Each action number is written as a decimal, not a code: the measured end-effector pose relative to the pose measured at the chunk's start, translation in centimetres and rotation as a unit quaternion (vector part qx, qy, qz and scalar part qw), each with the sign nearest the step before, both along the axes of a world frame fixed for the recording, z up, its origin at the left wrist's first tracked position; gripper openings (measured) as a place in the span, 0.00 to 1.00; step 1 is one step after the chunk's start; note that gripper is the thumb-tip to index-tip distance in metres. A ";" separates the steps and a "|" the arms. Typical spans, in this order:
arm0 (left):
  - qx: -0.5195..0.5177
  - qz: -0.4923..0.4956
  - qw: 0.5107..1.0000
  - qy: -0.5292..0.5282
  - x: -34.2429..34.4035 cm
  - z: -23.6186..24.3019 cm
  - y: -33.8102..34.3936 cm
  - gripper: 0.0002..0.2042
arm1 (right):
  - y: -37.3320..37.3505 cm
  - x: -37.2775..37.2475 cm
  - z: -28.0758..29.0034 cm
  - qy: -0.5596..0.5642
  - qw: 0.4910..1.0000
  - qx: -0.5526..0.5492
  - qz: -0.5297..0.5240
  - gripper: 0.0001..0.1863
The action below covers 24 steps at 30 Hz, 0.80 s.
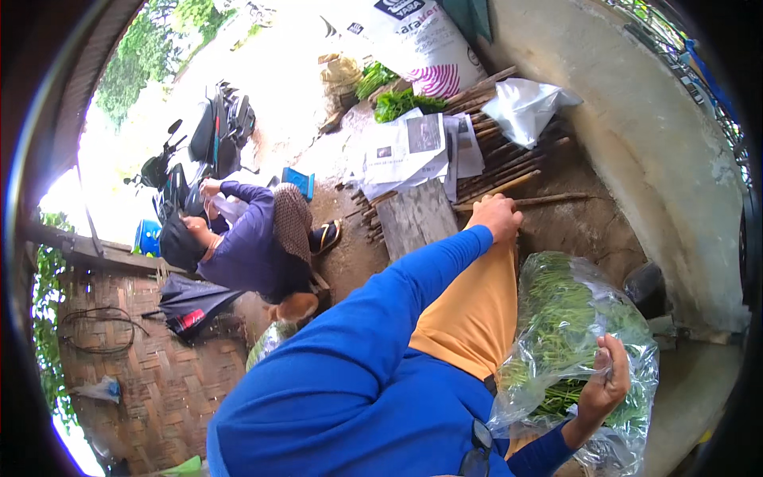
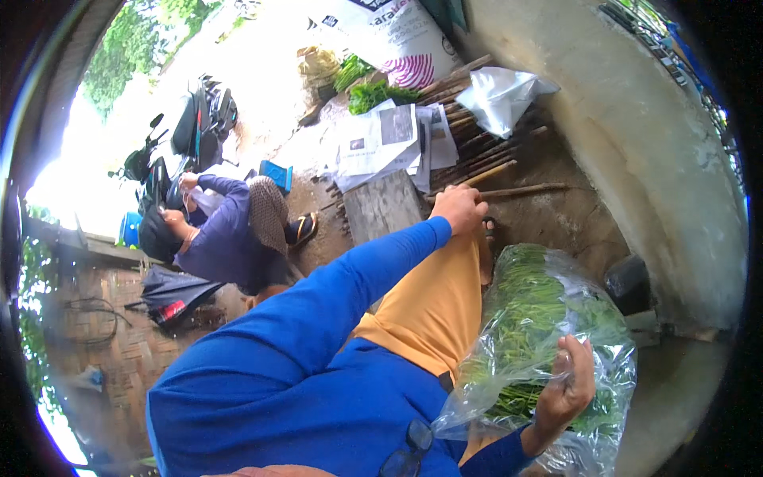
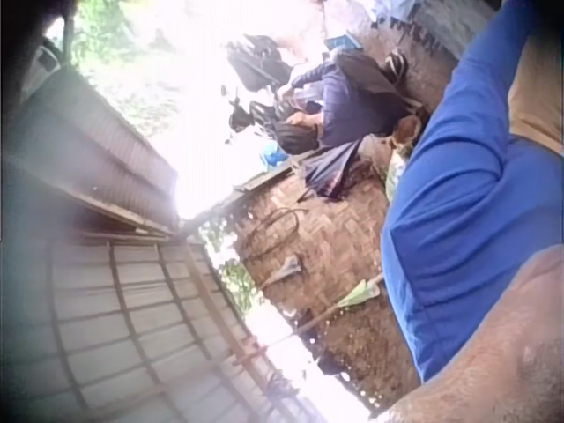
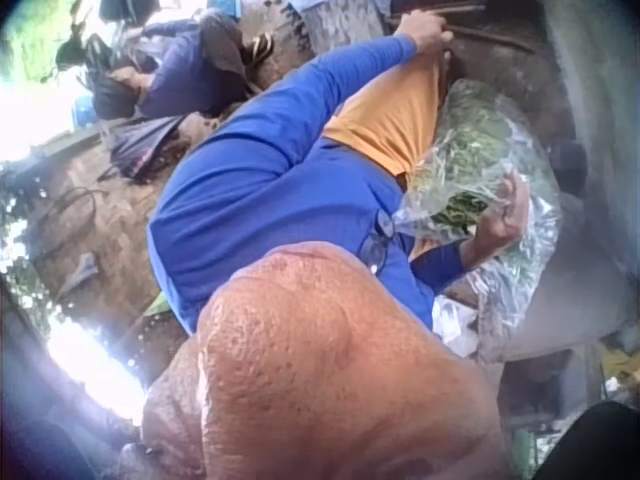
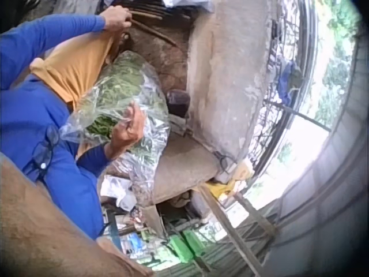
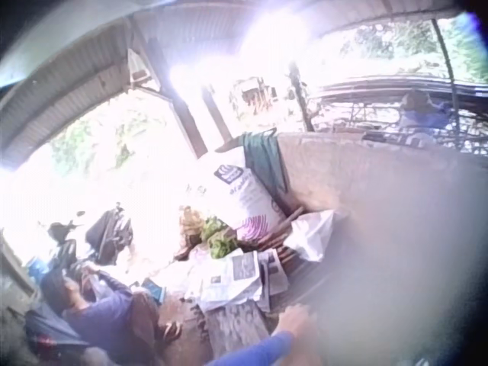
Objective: The person packs green leaves into plastic bags by hand, pressing them down and folding the bags to secure them.
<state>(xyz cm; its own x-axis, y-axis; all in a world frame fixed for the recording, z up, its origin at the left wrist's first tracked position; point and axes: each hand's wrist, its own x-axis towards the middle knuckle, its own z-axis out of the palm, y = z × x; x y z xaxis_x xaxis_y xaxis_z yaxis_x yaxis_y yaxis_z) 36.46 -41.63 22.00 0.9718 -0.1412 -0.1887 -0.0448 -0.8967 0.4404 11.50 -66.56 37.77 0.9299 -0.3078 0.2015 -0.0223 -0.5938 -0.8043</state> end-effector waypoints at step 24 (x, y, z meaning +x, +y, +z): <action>-0.002 -0.010 0.999 0.043 0.4 -0.1 0.0 0.18 | -0.5 -0.2 -0.9 0.022 1.000 -0.002 0.012 0.13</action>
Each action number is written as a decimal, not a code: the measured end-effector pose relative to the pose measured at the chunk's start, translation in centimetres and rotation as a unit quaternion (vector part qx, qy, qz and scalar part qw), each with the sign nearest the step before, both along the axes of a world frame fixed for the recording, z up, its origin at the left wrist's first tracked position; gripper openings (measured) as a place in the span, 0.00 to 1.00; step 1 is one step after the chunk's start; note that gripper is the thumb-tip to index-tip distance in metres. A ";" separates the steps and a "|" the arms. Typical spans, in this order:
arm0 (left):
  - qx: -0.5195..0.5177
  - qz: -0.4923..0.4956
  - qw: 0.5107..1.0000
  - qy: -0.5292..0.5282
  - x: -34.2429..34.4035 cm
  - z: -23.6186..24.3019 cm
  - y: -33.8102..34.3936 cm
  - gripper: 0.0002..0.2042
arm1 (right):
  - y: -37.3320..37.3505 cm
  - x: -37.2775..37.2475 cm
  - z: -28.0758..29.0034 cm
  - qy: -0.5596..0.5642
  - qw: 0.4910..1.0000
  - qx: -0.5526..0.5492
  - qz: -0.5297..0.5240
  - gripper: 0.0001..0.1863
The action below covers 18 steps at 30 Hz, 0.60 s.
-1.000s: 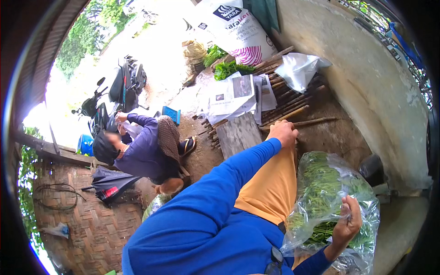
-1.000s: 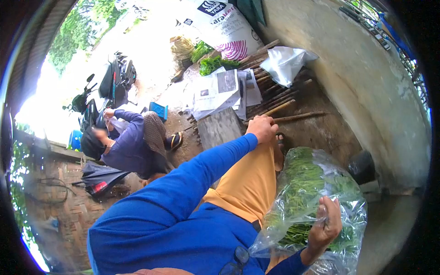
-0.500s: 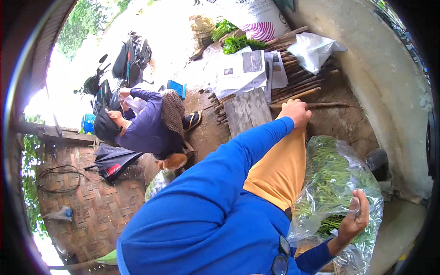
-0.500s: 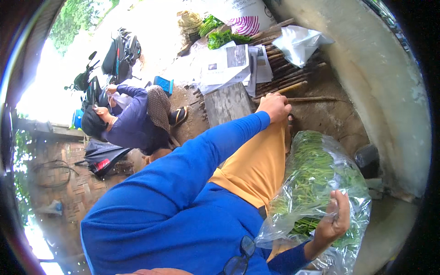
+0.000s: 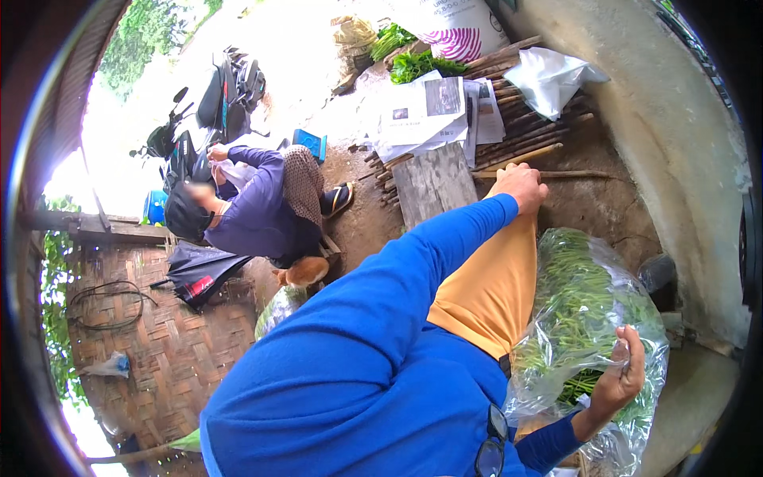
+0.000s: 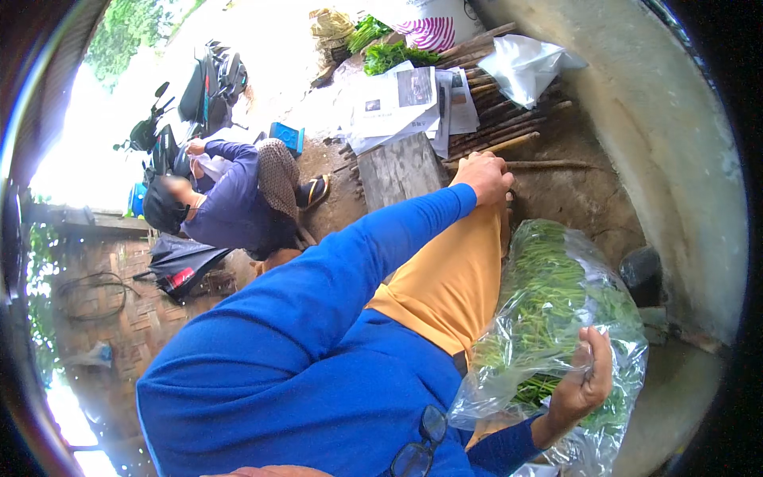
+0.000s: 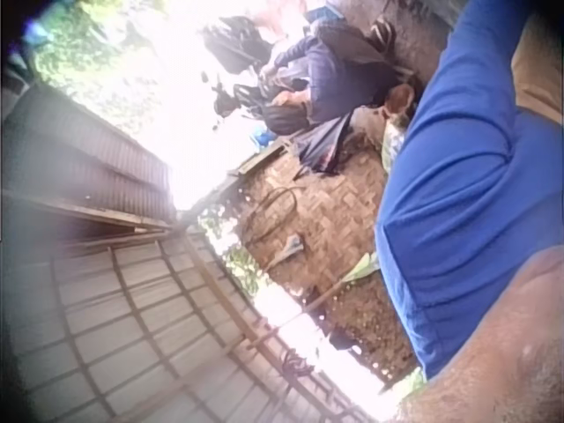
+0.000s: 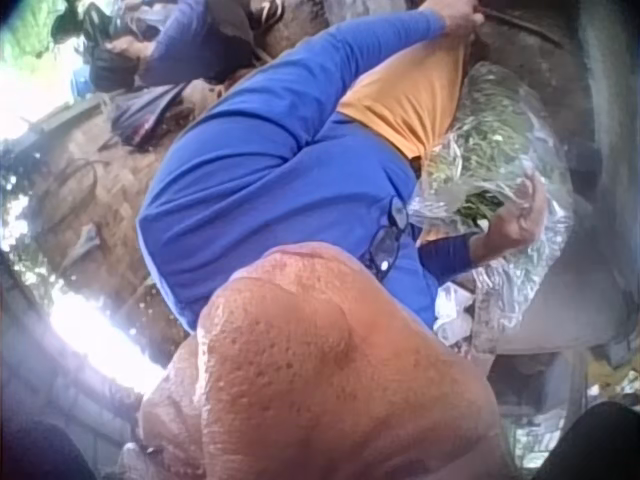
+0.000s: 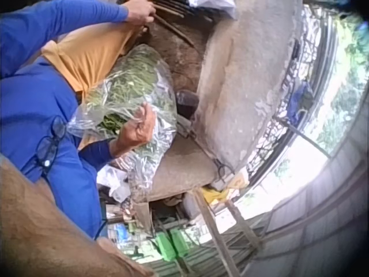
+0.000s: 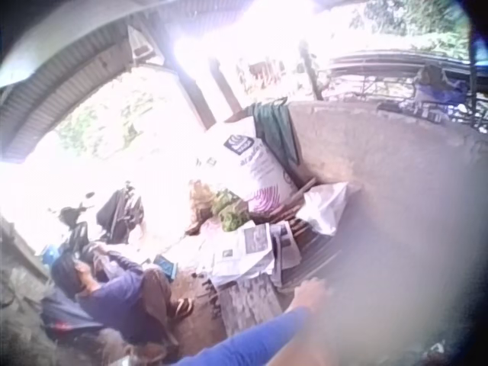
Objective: The person packs green leaves into plastic bags by hand, pressing them down and folding the bags to secure them.
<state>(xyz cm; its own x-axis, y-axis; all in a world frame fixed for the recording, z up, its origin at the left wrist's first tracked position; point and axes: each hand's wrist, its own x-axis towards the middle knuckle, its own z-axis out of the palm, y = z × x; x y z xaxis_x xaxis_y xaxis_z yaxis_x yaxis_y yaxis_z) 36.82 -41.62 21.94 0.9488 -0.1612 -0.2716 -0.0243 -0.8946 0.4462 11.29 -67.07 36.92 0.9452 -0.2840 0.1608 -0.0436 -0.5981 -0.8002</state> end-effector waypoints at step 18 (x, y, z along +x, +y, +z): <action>0.029 -0.001 1.000 0.000 0.1 -0.6 0.2 0.20 | 0.7 0.6 0.1 -0.027 1.000 -0.002 0.001 0.10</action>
<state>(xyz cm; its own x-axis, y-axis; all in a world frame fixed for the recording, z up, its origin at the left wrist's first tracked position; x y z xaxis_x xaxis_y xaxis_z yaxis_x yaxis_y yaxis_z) 36.88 -41.42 21.38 0.9484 -0.1473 -0.2809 -0.0259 -0.9186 0.3944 11.88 -66.40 37.03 0.9355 -0.2818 0.2131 0.0011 -0.6010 -0.7993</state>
